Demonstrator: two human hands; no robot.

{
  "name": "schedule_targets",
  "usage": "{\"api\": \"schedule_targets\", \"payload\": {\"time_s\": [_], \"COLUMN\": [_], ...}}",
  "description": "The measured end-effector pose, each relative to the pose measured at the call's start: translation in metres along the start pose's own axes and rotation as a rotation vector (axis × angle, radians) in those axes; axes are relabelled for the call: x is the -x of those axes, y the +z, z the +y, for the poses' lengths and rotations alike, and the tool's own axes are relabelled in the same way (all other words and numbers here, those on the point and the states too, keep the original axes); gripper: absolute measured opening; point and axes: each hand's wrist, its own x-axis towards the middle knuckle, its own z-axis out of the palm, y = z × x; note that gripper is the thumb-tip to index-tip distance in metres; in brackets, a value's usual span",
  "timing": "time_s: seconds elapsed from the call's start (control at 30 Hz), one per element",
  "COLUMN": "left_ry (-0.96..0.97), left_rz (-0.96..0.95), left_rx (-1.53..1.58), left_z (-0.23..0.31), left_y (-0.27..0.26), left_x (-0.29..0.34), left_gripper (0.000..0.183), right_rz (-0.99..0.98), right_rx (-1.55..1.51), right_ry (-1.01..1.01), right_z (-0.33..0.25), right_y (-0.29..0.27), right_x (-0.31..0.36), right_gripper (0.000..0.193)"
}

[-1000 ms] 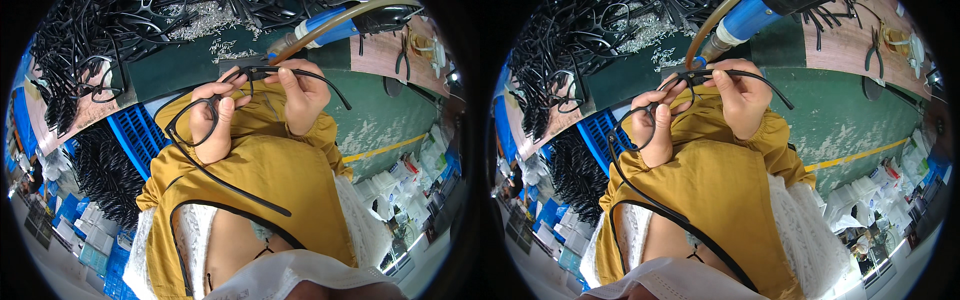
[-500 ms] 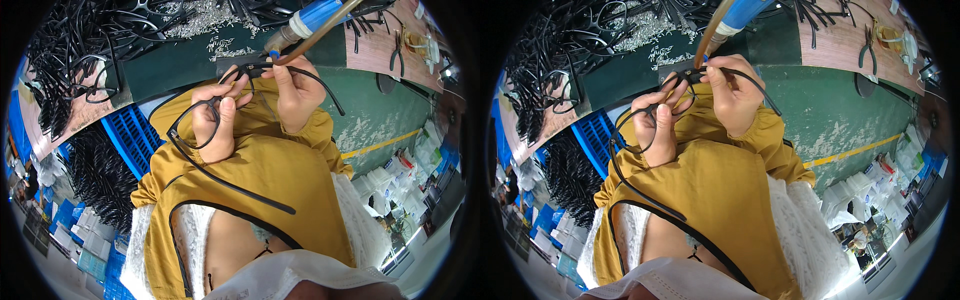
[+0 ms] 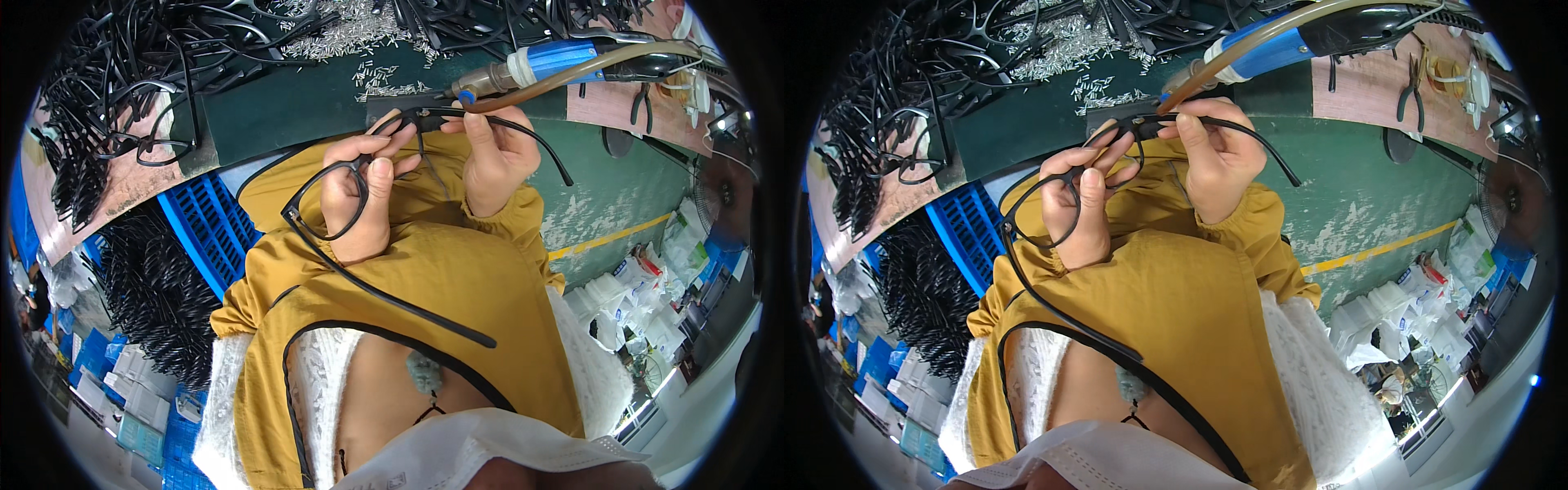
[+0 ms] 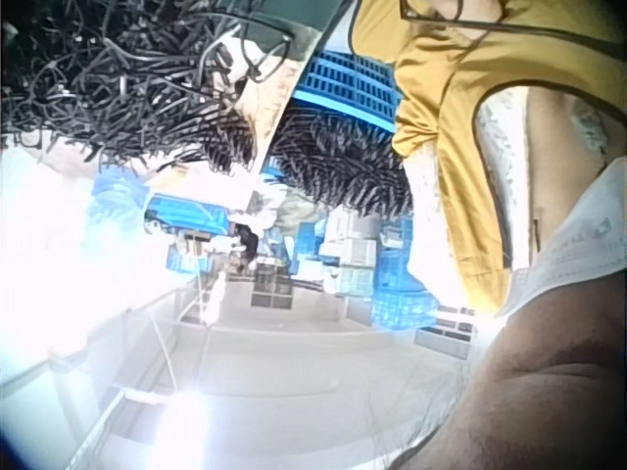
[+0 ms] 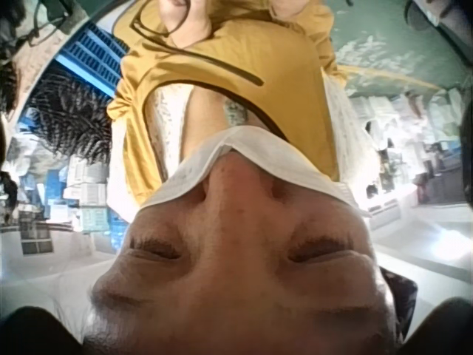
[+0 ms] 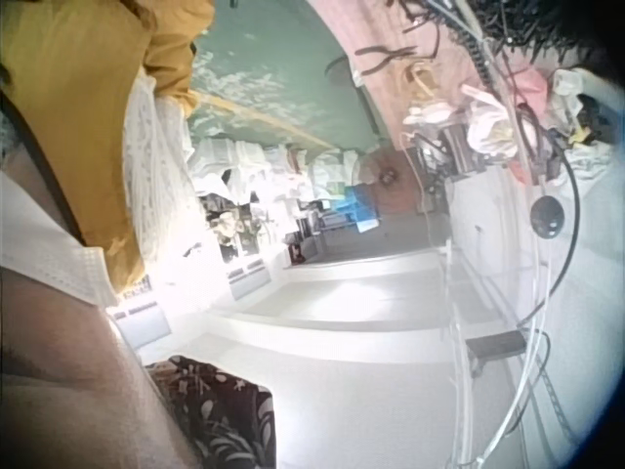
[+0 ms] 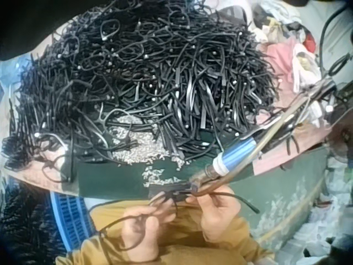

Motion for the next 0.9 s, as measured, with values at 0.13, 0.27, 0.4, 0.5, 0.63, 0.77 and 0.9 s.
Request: {"api": "schedule_targets", "payload": {"time_s": [0.13, 0.27, 0.4, 0.5, 0.63, 0.77, 0.9], "left_ry": [0.022, 0.017, 0.010, 0.032, 0.052, 0.024, -0.059], "left_rz": [-0.011, -0.017, -0.021, -0.043, -0.038, -0.025, -0.060], "left_rx": [-0.023, -0.033, -0.027, -0.064, -0.112, -0.087, 0.104], "left_z": [0.000, 0.001, 0.003, 0.004, 0.003, 0.005, 0.009], "left_y": [0.001, 0.002, 0.002, 0.003, 0.007, 0.009, 0.000], "left_x": [0.001, 0.001, 0.000, 0.001, 0.002, 0.001, 0.000], "left_gripper": [0.026, 0.026, 0.026, 0.026, 0.025, 0.023, 0.025], "right_rz": [-0.028, -0.183, -0.075, -0.024, -0.075, -0.143, -0.091], "right_rx": [0.103, 0.253, 0.128, 0.032, 0.213, 0.251, 0.107], "right_ry": [-0.038, -0.150, 0.050, 0.017, -0.155, -0.158, -0.032], "right_z": [-0.006, -0.012, -0.011, -0.007, -0.004, -0.005, -0.004], "right_y": [-0.002, -0.006, -0.005, -0.002, -0.001, -0.002, -0.001], "right_x": [-0.003, -0.009, -0.010, -0.007, -0.008, -0.011, -0.011], "right_gripper": [0.010, 0.008, 0.007, 0.007, 0.007, 0.005, 0.007]}}
